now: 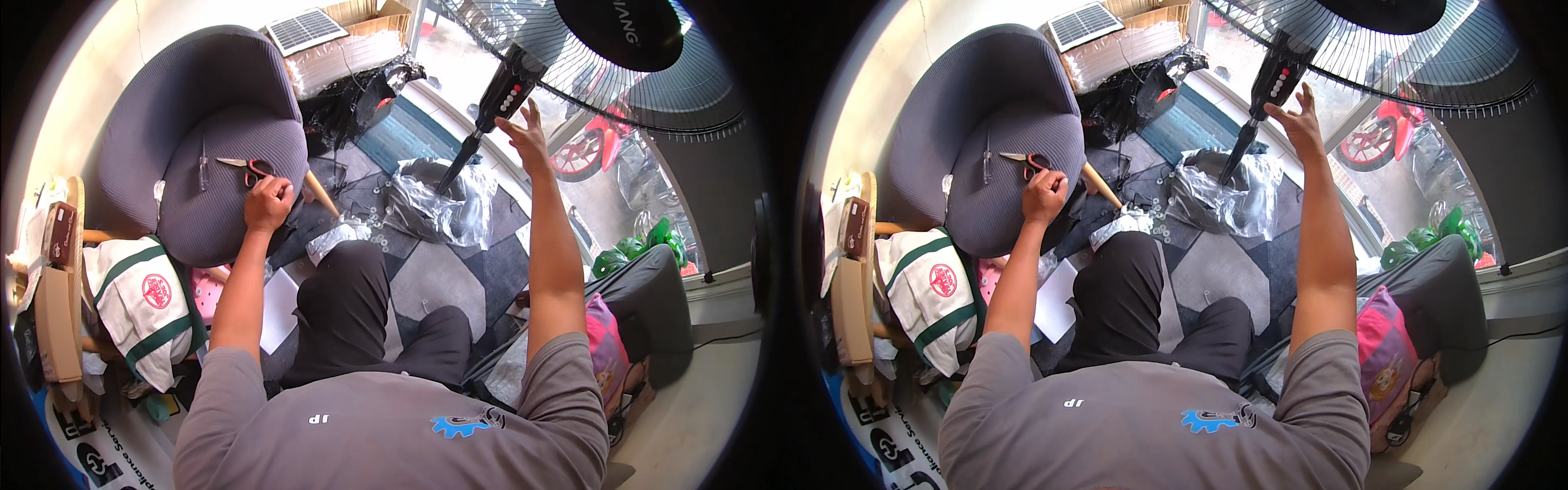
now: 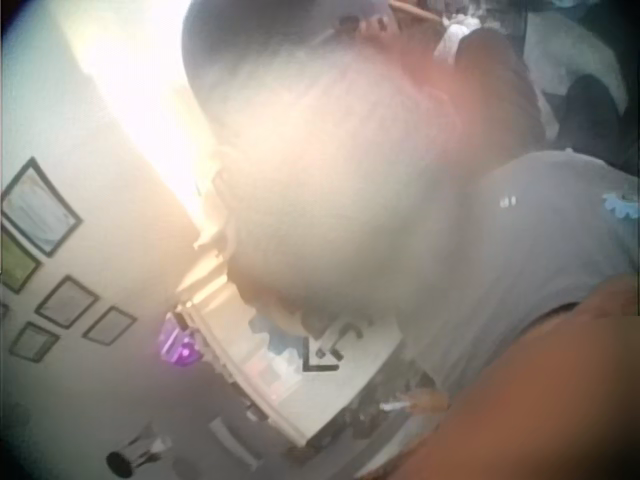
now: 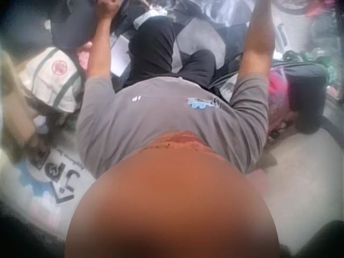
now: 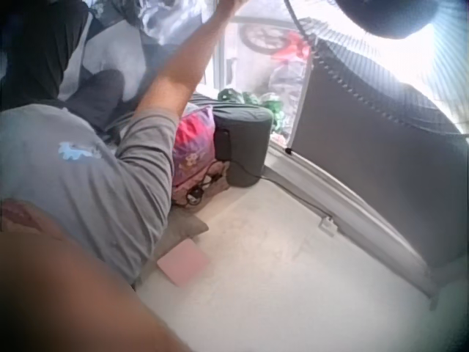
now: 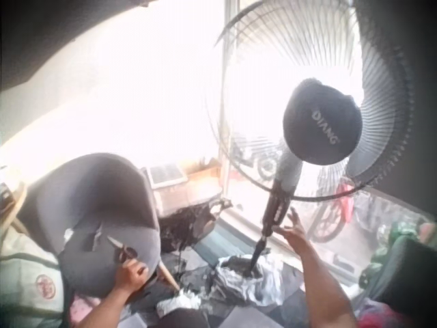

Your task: The person assembles a standing fan by attaching the base to the pole. They handle the fan head, pole, and base, then insert and tighten a bolt into the base to secure it.

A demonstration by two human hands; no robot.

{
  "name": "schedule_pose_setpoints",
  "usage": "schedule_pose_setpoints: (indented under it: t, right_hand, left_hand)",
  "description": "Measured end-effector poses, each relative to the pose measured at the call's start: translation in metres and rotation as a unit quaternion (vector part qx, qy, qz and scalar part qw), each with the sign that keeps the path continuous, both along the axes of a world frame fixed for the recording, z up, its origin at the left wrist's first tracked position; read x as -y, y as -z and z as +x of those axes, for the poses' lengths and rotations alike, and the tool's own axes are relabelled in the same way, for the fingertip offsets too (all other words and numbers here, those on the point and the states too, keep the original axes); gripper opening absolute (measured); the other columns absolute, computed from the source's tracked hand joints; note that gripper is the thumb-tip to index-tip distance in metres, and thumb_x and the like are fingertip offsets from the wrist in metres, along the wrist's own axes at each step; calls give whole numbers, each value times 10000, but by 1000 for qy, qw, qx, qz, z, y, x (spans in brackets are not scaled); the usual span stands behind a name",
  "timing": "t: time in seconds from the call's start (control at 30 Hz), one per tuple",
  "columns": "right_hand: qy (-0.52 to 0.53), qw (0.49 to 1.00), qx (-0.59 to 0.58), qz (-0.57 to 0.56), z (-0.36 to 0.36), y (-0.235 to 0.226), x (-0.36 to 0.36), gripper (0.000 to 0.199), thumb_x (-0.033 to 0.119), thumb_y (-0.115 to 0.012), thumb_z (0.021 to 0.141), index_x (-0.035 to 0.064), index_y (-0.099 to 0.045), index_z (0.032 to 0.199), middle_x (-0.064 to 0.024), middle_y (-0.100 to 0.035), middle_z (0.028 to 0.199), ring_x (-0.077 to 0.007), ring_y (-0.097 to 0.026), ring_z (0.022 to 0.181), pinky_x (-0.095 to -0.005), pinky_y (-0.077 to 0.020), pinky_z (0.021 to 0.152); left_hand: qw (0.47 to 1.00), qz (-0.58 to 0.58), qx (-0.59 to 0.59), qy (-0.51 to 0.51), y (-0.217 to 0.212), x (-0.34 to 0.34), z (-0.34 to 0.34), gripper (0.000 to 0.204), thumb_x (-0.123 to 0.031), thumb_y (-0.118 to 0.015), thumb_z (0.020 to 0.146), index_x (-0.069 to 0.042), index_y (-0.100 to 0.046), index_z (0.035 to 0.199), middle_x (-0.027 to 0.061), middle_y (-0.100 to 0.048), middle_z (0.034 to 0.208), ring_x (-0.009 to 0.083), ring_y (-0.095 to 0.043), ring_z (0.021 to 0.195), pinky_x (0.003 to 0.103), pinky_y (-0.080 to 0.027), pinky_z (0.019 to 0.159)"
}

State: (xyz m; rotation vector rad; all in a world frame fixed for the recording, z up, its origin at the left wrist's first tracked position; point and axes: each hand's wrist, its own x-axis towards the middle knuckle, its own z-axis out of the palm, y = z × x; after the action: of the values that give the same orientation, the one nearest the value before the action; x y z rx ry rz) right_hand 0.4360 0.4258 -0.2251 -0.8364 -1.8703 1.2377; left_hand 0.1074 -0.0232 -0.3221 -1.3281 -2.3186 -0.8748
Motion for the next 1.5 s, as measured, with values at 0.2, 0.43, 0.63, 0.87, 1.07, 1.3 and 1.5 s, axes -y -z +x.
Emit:
schedule_pose_setpoints:
  t: [0.2,0.43,0.63,0.87,1.07,1.3,1.5]
  right_hand:
    - [-29,999,-8,20,-23,-6,-23,847,274,-985,693,48,-499,1348,-85,-653,1204,-186,-664,990,-328,-558,848]
    - [-42,998,32,-29,-16,-19,-12,802,432,-939,742,121,-522,1352,4,-653,1180,-138,-619,974,-326,-524,696]
    - [-36,998,21,-48,-14,-26,-4,838,462,-940,721,123,-527,1367,-11,-647,1217,-172,-630,1030,-348,-531,755]
    - [-30,997,35,-56,-14,-24,-8,827,479,-896,755,119,-519,1396,-20,-626,1302,-190,-617,1110,-393,-533,799]
    - [-68,997,-31,-37,-2,12,-4,1183,511,-929,715,126,-250,1603,-176,-547,1433,-269,-561,1302,-419,-494,999]
    - [50,936,338,-83,111,237,85,928,564,-786,834,-37,-477,1470,-293,-666,1273,-423,-634,1220,-431,-531,959]
    - [23,781,578,-236,207,317,296,945,649,-708,830,147,-405,1571,-259,-306,1639,-461,-368,1473,-526,-346,1193]
  left_hand:
    - [999,23,-33,7,-1,0,2,63,-153,-718,835,-113,-674,815,87,-615,790,344,-640,777,479,-527,689]
    - [999,31,-12,4,-5,0,4,72,-153,-706,830,-93,-674,805,89,-612,793,334,-646,789,472,-529,698]
    - [1000,25,3,-8,-6,0,7,56,-149,-711,809,-99,-685,815,85,-644,839,343,-652,820,468,-546,730]
    - [1000,9,7,-12,-9,1,8,53,-150,-711,811,-107,-681,813,84,-634,824,339,-651,817,465,-545,722]
    - [1000,-10,3,-8,-8,0,6,72,-163,-714,830,-109,-670,814,85,-621,799,337,-649,799,465,-537,703]
    - [1000,-2,-10,6,-7,-1,6,71,-136,-729,828,-104,-667,823,80,-605,772,327,-641,775,462,-527,705]
    - [1000,2,-26,10,-4,-2,4,54,-133,-727,834,-104,-683,844,77,-612,779,323,-641,777,452,-528,710]
